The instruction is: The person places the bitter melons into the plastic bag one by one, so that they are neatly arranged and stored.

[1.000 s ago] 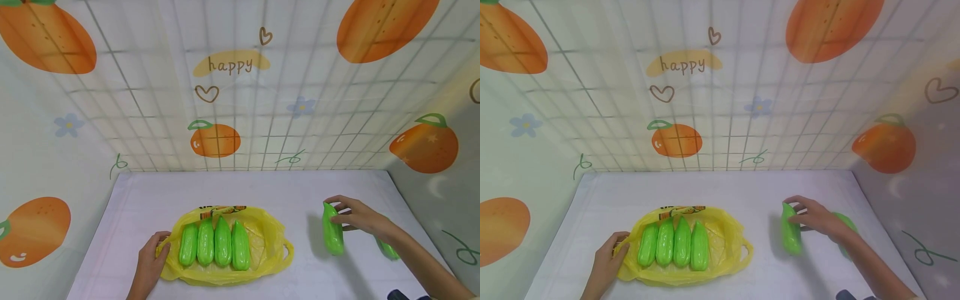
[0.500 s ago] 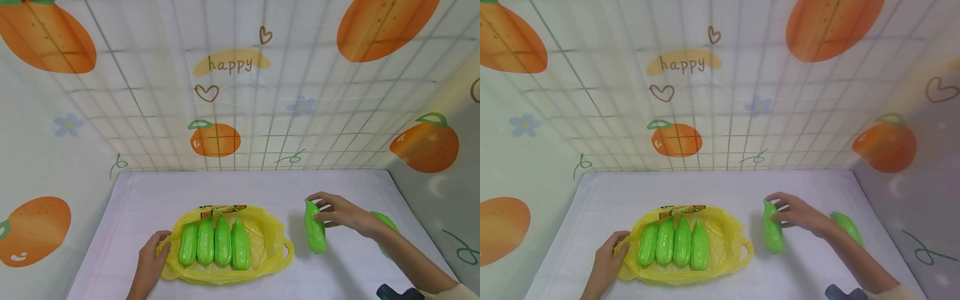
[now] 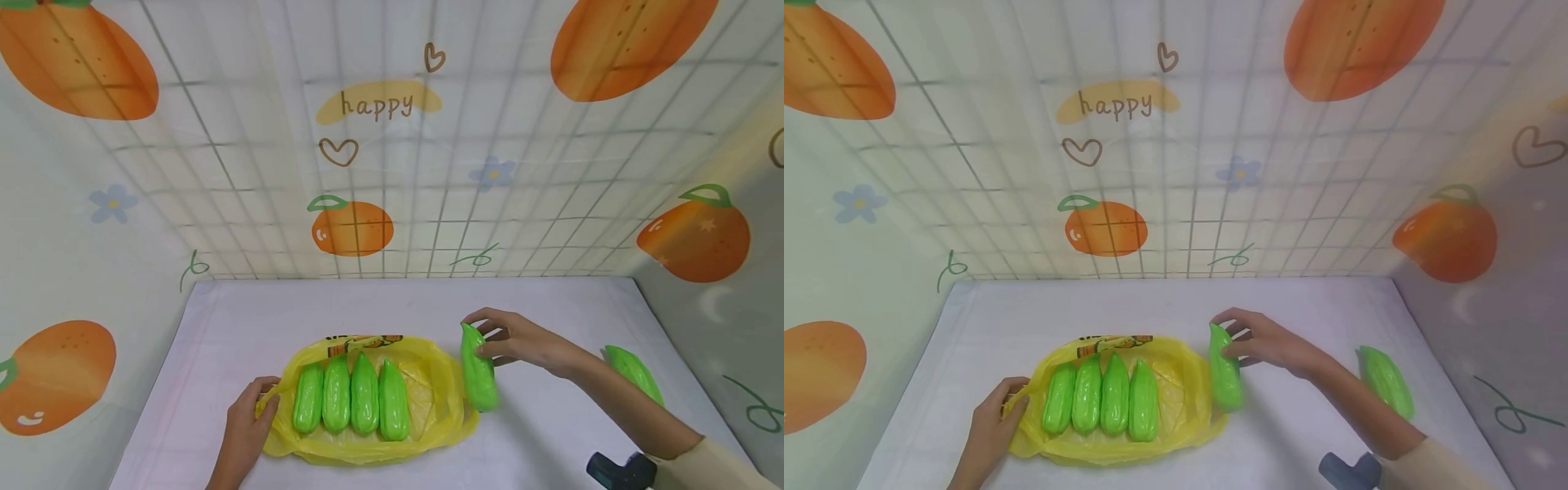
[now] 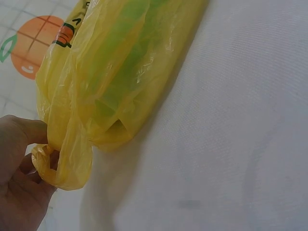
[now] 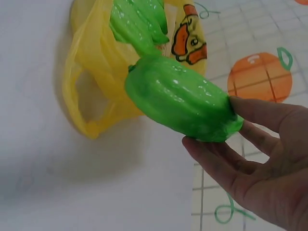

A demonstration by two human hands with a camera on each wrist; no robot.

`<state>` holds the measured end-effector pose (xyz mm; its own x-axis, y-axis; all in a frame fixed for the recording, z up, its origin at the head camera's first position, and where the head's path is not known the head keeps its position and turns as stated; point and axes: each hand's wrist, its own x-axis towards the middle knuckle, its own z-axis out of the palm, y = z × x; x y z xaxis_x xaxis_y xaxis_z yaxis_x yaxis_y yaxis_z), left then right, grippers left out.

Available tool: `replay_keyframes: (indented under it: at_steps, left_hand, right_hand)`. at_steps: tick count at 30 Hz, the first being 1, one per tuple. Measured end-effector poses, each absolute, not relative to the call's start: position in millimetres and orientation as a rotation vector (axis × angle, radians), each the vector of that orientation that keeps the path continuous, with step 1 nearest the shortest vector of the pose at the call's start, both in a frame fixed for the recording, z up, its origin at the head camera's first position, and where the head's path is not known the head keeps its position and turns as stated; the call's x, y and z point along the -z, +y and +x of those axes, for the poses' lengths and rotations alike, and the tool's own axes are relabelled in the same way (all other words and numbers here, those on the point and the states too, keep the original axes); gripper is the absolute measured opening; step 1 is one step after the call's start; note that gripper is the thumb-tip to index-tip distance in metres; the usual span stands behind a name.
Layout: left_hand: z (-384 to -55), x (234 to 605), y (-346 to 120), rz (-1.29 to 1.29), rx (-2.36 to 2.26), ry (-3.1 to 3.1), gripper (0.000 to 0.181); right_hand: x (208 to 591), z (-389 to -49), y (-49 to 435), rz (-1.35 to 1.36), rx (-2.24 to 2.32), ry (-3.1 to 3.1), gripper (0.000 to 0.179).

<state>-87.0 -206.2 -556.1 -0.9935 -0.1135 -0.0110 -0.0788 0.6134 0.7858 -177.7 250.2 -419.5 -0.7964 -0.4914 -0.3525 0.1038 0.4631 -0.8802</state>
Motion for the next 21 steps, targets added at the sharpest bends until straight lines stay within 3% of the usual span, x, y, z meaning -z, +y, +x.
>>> replay_keyframes:
  at_steps: [21]
  left_hand:
    - [-87.1, 552.1, -204.5, 0.185, 1.369, -2.804, 0.026]
  right_hand:
    - [423.6, -177.7, 192.4, -0.435, 1.296, 2.099, 0.047]
